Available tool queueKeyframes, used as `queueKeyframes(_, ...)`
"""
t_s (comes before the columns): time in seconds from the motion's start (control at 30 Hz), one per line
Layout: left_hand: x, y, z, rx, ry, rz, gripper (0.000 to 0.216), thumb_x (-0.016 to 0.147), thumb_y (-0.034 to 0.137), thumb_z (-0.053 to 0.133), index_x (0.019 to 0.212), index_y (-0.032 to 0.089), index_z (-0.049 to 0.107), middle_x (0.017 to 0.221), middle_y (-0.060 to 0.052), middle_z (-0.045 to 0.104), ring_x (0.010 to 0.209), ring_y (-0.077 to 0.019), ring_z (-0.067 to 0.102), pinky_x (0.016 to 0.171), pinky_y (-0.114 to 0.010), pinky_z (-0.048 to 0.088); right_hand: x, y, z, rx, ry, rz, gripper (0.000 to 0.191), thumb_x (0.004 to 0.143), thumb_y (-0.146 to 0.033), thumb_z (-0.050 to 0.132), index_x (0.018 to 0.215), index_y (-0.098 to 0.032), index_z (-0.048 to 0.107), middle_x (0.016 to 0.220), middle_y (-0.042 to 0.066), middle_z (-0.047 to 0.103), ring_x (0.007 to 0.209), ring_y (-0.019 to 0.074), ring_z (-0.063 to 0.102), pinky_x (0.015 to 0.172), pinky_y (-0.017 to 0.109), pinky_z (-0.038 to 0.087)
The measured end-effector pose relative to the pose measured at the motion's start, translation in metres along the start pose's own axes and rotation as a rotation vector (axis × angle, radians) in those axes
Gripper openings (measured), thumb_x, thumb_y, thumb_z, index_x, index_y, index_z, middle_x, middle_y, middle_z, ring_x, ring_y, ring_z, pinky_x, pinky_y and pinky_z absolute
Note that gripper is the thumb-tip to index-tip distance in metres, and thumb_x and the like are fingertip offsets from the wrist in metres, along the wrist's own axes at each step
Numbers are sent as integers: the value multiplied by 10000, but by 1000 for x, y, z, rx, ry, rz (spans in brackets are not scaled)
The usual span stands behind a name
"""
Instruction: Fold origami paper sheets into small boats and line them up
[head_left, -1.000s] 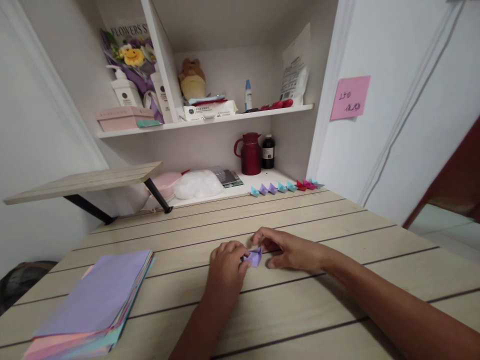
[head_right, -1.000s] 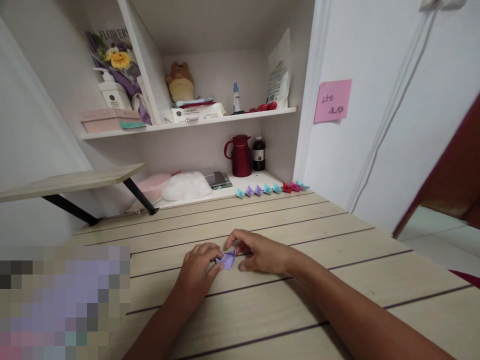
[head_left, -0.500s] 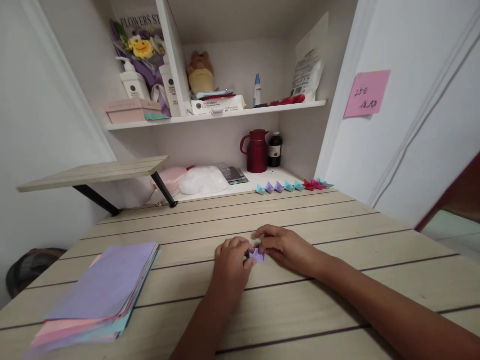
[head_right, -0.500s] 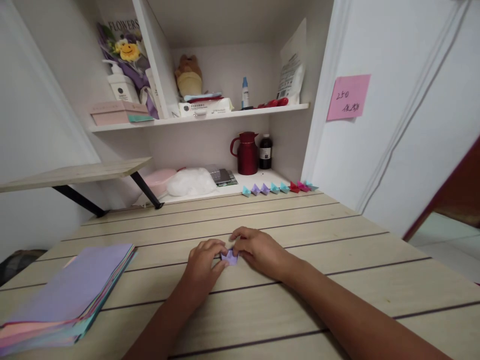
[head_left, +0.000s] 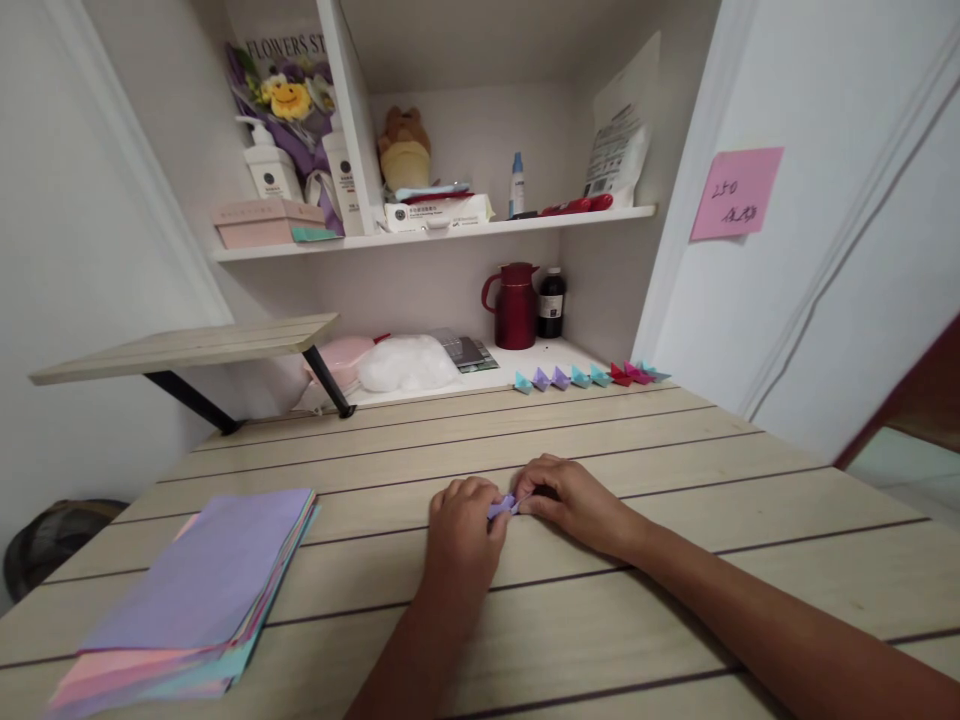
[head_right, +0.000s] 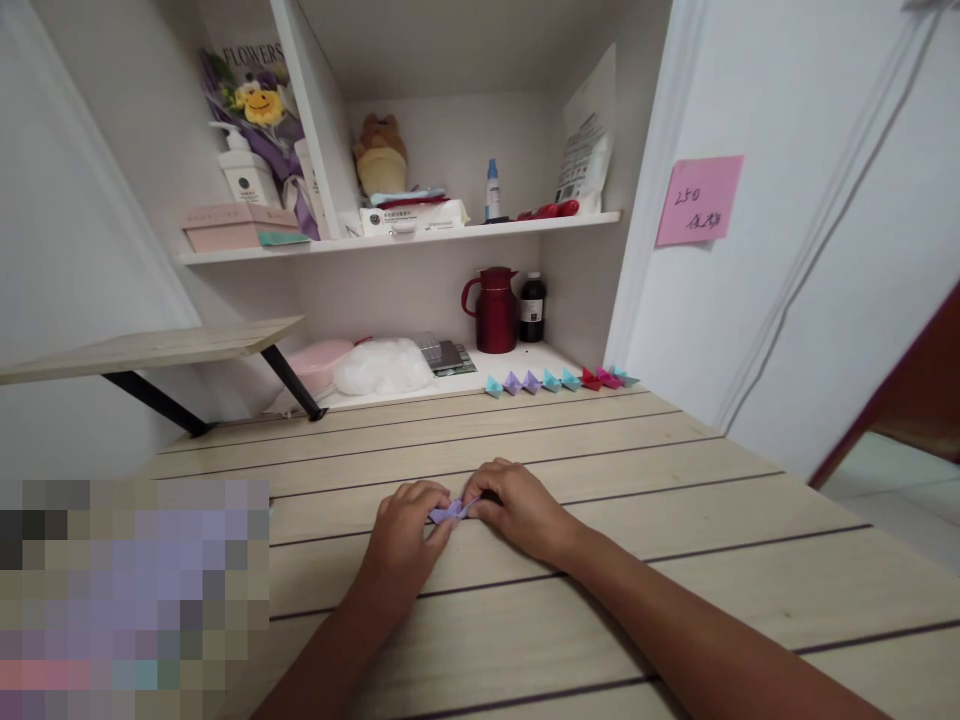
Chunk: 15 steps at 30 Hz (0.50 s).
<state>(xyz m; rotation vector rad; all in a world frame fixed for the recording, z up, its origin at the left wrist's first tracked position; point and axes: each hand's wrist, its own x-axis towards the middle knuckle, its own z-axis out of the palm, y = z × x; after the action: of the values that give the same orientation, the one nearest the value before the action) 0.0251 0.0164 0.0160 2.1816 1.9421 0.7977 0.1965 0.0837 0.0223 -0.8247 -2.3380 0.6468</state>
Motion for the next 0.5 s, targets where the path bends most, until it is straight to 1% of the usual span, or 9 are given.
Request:
queueKeyframes(0.17, 2, -3, 2, -21, 33, 8, 130, 818, 145, 581, 872, 246, 644, 1050, 3, 693, 1031, -207, 569, 882, -361, 382, 1, -3, -1, 24, -6, 32, 63, 842, -221, 639, 782, -208, 653, 819, 15, 699, 841, 185, 595, 785, 296, 435)
queueKeyframes(0.27, 3, -5, 3, -77, 61, 5, 137, 791, 106, 592, 821, 227, 650, 972, -5, 707, 970, -202, 595, 859, -351, 407, 0, -4, 1, 72, 10, 50, 58, 833, -224, 634, 782, -206, 615, 807, 5, 683, 797, 172, 588, 736, 277, 430)
queueKeyframes(0.4, 5, -9, 5, -258, 131, -6, 140, 746, 62, 608, 726, 199, 629, 855, -16, 700, 857, -185, 628, 813, -323, 452, -1, -4, 6, 147, 66, 66, 84, 807, -187, 603, 774, -214, 531, 743, -21, 638, 668, 146, 551, 615, 246, 401)
queueKeyframes(0.5, 6, -10, 6, -396, 192, -17, 155, 713, 45, 623, 679, 193, 595, 833, -15, 685, 801, -175, 633, 762, -305, 476, -2, -4, 8, 170, 103, 49, 123, 805, -139, 537, 720, -221, 500, 688, -29, 608, 637, 145, 541, 608, 251, 401)
